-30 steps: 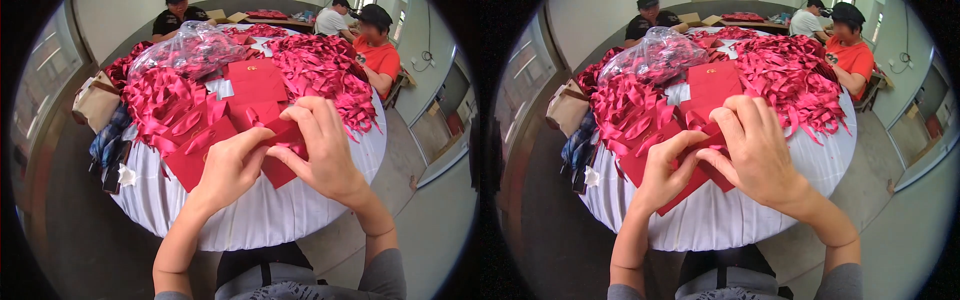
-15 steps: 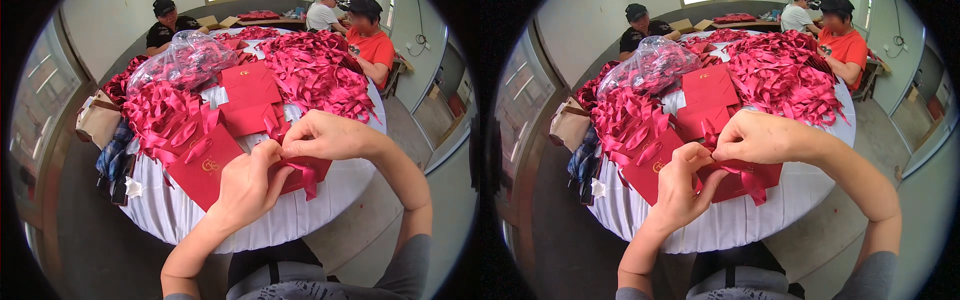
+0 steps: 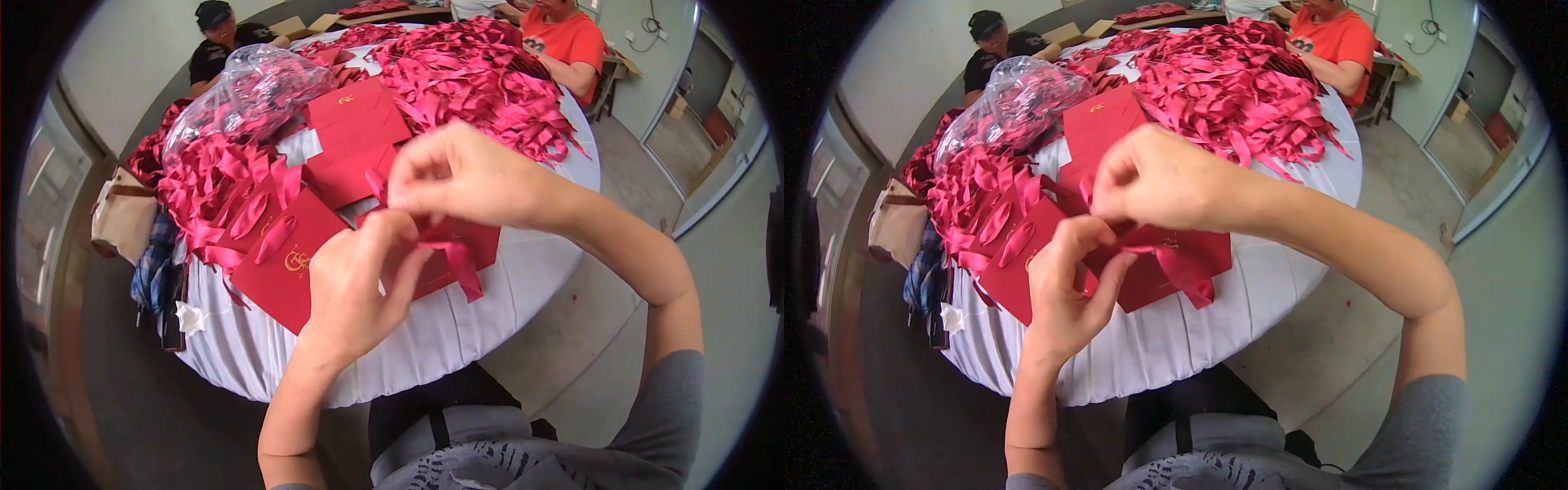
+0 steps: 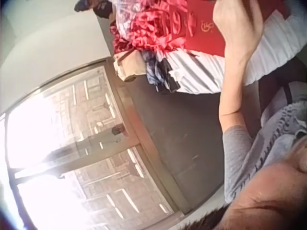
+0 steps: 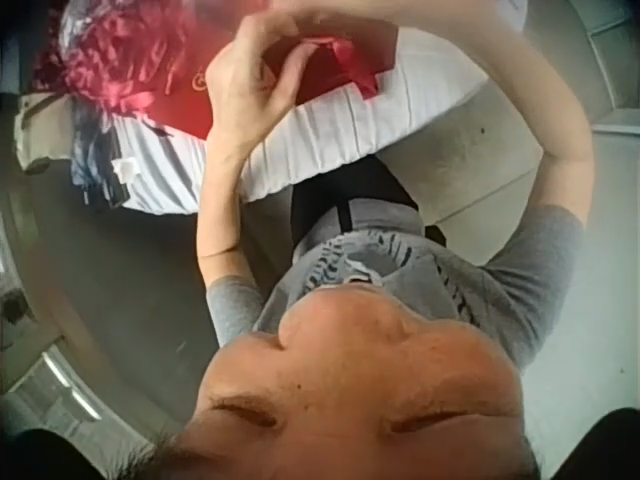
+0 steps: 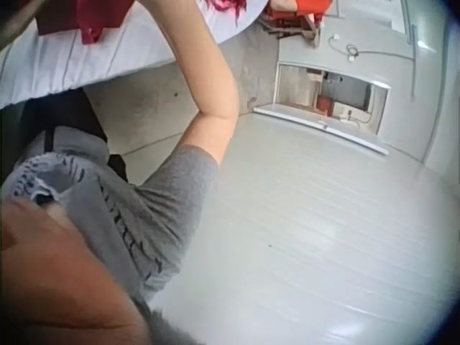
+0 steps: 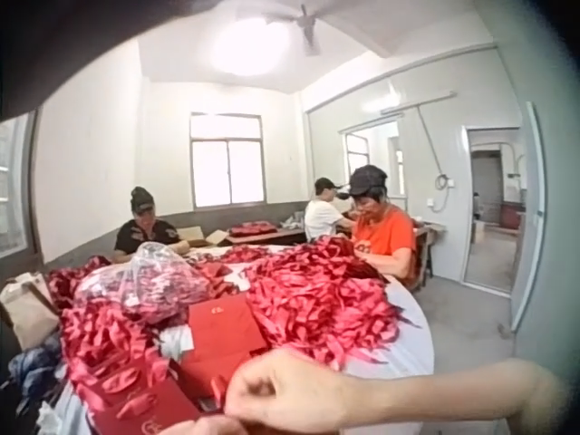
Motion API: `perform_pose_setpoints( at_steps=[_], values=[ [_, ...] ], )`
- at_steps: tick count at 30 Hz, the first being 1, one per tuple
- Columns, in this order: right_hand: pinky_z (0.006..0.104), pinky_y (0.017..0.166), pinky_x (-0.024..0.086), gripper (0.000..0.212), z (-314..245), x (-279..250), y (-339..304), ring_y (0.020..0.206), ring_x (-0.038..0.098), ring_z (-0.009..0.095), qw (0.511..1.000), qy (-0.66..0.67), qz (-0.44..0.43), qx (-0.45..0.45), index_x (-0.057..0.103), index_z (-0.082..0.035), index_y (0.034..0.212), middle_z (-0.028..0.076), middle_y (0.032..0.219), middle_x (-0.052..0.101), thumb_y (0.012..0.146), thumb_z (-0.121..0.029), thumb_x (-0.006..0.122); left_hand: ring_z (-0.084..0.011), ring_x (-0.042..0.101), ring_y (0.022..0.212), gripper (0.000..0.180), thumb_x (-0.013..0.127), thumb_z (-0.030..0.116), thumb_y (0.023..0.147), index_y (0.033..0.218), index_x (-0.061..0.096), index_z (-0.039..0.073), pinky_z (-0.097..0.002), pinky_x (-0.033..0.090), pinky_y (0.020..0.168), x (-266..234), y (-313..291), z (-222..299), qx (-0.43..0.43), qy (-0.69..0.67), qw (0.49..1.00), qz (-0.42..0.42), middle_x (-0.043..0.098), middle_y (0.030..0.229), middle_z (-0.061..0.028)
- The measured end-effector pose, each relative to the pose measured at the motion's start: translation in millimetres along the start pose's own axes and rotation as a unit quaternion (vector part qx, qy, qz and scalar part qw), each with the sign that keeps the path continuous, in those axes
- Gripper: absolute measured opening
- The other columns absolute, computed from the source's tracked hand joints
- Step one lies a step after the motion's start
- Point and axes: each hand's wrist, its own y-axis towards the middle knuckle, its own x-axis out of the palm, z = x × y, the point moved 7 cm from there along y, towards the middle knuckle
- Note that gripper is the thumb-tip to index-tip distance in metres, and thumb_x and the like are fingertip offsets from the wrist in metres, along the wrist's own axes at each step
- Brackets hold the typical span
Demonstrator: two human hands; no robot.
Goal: The person attaches pink ribbons to red gift bags by hand, then organizes the finished bags on a table.
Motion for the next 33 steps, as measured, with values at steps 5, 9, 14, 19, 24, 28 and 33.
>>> perform_pose_setpoints(
  at_steps=[5,9,14,19,24,28,33],
  values=[
    [0.0245,0.055,0.048,0.015,-19,-15,6,0.062,0.059,0.009,0.998,-0.054,-0.028,0.006,0.067,0.002,0.085,0.005,0.073,0.065,0.082,-0.013,0.065,-0.0227,0.061,0.062,0.034,0.075,0.002,0.07,0.097,0.054,0.002,-0.032,0.045,0.055,7,-3,10,0.053,0.024,0.998,0.018,0.063,0.077,-0.0067],
    [0.0388,0.06,0.049,0.022,-32,-9,-12,0.059,0.062,0.029,0.948,-0.312,-0.049,-0.045,0.067,0.003,0.073,0.018,0.065,0.062,0.076,-0.019,0.063,-0.0258,0.063,0.065,0.043,0.076,-0.001,0.07,0.103,0.049,-0.003,-0.0334,0.049,0.057,6,-7,7,0.061,0.023,0.996,0.069,0.062,0.081,-0.0112],
    [0.0392,0.059,0.049,0.021,-22,6,-8,0.061,0.063,0.03,0.961,-0.24,-0.139,0.015,0.066,0.004,0.069,0.019,0.062,0.061,0.073,-0.016,0.061,-0.0285,0.063,0.065,0.047,0.078,-0.002,0.068,0.105,0.048,-0.004,-0.0345,0.049,0.058,8,-12,3,0.053,0.016,0.997,0.049,0.06,0.085,-0.0144],
    [0.0358,0.059,0.048,0.02,-10,3,-7,0.061,0.062,0.022,0.987,-0.152,-0.049,-0.006,0.068,0.004,0.074,0.018,0.063,0.063,0.074,-0.015,0.063,-0.0266,0.06,0.061,0.041,0.076,0.0,0.068,0.102,0.053,0.0,-0.0354,0.047,0.057,3,-7,3,0.033,0.03,0.999,0.03,0.061,0.077,-0.0107],
    [0.0311,0.058,0.047,0.02,-18,-13,6,0.06,0.059,0.013,0.994,-0.054,0.032,-0.088,0.068,0.005,0.078,0.012,0.064,0.064,0.079,-0.015,0.064,-0.024,0.058,0.057,0.032,0.074,0.003,0.07,0.098,0.057,0.002,-0.0333,0.044,0.053,11,-2,14,0.087,0.03,0.995,0.023,0.062,0.073,-0.0083],
    [0.0263,0.052,0.042,0.021,-31,-26,13,0.057,0.051,0.006,0.994,-0.019,0.075,-0.079,0.069,0.003,0.078,0.004,0.06,0.06,0.083,-0.016,0.064,-0.0231,0.064,0.072,0.034,0.073,-0.004,0.071,0.102,0.058,-0.001,-0.0297,0.049,0.061,9,0,9,0.052,0.025,0.998,-0.017,0.066,0.095,-0.0129],
    [0.0253,0.051,0.04,0.023,-38,-33,24,0.056,0.048,0.005,0.98,0.001,0.156,-0.123,0.068,0.002,0.077,0.001,0.058,0.056,0.086,-0.018,0.063,-0.0246,0.064,0.074,0.034,0.072,-0.003,0.071,0.103,0.06,-0.001,-0.0309,0.049,0.065,10,5,16,0.057,0.047,0.996,-0.052,0.067,0.096,-0.0118]
  ],
)
